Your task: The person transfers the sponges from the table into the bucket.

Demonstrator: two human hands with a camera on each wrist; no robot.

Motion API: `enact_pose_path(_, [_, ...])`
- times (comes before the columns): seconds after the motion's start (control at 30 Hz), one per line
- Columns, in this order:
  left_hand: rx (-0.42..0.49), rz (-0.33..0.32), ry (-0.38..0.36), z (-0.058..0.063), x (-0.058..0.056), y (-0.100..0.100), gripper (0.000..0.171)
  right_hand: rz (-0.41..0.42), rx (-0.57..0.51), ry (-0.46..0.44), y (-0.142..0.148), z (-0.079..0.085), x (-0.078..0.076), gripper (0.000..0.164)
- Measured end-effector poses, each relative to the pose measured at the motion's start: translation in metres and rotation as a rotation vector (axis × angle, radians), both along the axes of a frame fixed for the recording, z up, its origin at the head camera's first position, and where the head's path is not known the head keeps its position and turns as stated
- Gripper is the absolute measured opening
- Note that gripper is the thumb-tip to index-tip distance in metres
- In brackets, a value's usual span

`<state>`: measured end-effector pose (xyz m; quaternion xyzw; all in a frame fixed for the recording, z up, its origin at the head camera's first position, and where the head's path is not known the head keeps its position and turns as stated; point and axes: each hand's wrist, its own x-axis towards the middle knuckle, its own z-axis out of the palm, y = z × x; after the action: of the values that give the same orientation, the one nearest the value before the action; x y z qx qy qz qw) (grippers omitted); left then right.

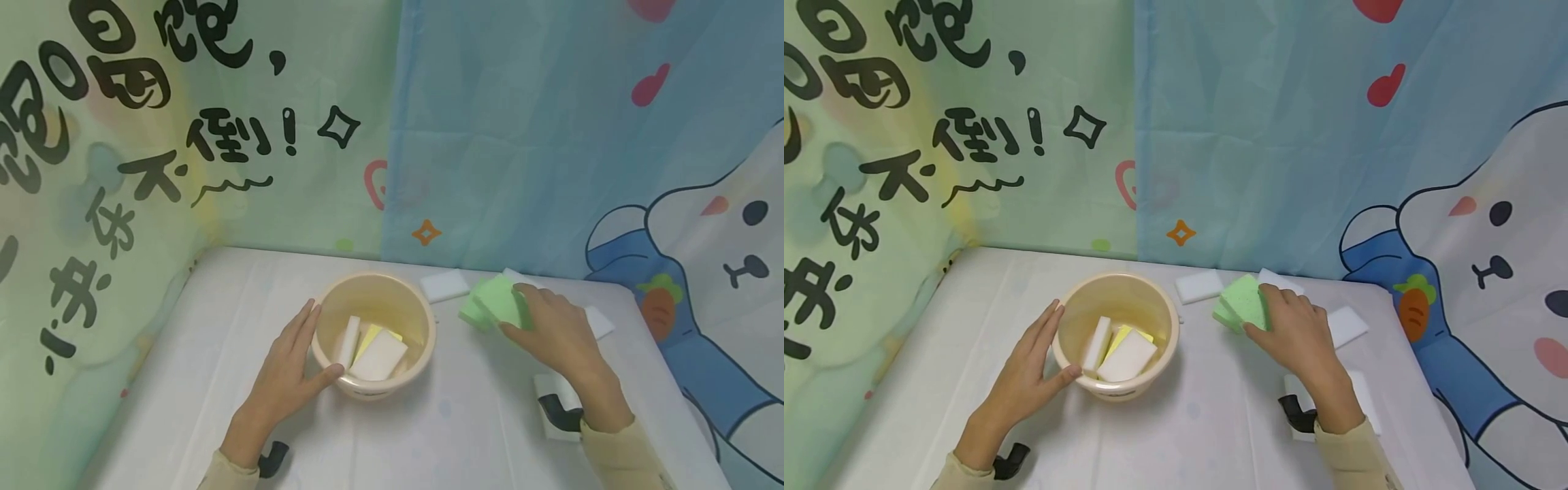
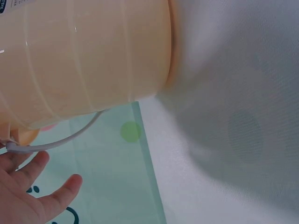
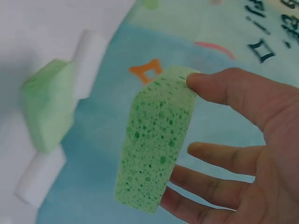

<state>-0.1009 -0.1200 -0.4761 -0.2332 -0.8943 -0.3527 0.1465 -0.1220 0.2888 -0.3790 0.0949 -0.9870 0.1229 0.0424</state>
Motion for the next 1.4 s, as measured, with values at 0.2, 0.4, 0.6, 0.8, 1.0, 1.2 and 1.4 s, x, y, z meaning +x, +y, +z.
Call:
enact_pose_path(0.2, [0.0,0.004,-0.009,0.0,0.0,0.0,0.097,0.083,-0.024,0.021,-0.018,0.021,0.005,0.064])
enact_pose_path(0.4, [0.007,0.005,-0.016,0.0,0.001,0.001,0.096,0.176,-0.046,0.084,-0.038,0.039,0.008,0.062])
enact_pose_path(0.6, [0.009,0.007,-0.009,-0.001,0.001,0.001,0.096,0.241,-0.067,0.091,-0.062,0.046,0.004,0.06])
enact_pose_path(0.8, [0.008,0.004,0.003,-0.001,0.0,0.002,0.096,0.314,-0.08,0.133,-0.084,0.047,-0.002,0.061])
enact_pose_path(1.0, [0.01,0.008,-0.003,-0.002,0.0,0.001,0.096,0.397,-0.025,0.144,-0.114,0.043,-0.007,0.059])
enact_pose_path(1.2, [0.011,0.014,-0.016,-0.003,0.001,0.001,0.096,0.435,-0.014,0.09,-0.136,0.039,-0.01,0.061])
enact_pose_path(1.4, [0.015,0.007,-0.01,-0.003,0.0,0.0,0.095,0.441,0.007,0.028,-0.151,0.029,-0.017,0.065])
